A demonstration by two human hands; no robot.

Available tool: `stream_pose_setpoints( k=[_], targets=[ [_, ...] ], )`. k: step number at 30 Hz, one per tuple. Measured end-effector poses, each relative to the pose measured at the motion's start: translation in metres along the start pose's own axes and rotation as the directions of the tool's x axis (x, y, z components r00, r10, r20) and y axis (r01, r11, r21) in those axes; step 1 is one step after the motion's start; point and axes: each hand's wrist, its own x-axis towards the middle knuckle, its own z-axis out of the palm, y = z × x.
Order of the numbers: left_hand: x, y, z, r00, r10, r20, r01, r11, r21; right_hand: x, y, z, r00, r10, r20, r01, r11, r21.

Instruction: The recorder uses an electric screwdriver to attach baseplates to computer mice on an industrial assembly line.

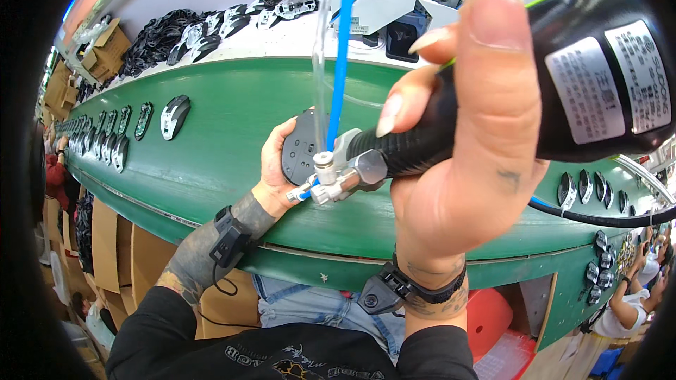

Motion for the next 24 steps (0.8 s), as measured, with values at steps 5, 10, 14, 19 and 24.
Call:
stream_pose_setpoints(
  k=[5,10,14,19,24],
  targets=[
    [-0.001,-0.003,-0.002,0.999,-0.009,-0.044,0.007,0.999,-0.045,-0.004,0.006,0.004,0.997,0.078,0.027,-0.079,0.997,0.009],
    [0.007,0.002,-0.011,0.982,0.147,-0.116,-0.124,0.975,0.186,-0.004,0.004,0.006,1.0,-0.026,-0.016,0.027,0.999,0.037],
    [0.011,0.004,-0.013,0.97,0.209,-0.121,-0.177,0.957,0.23,0.005,-0.017,-0.011,0.999,-0.032,-0.043,0.04,0.978,0.205],
    [0.006,-0.011,-0.009,0.992,0.09,-0.086,-0.076,0.986,0.147,0.002,-0.018,-0.012,1.0,0.006,-0.005,-0.004,0.976,0.216],
    [0.006,-0.012,-0.016,0.998,-0.023,-0.065,0.027,0.998,0.052,-0.003,-0.007,-0.001,0.999,-0.016,-0.045,0.02,0.996,0.092]
  ],
)
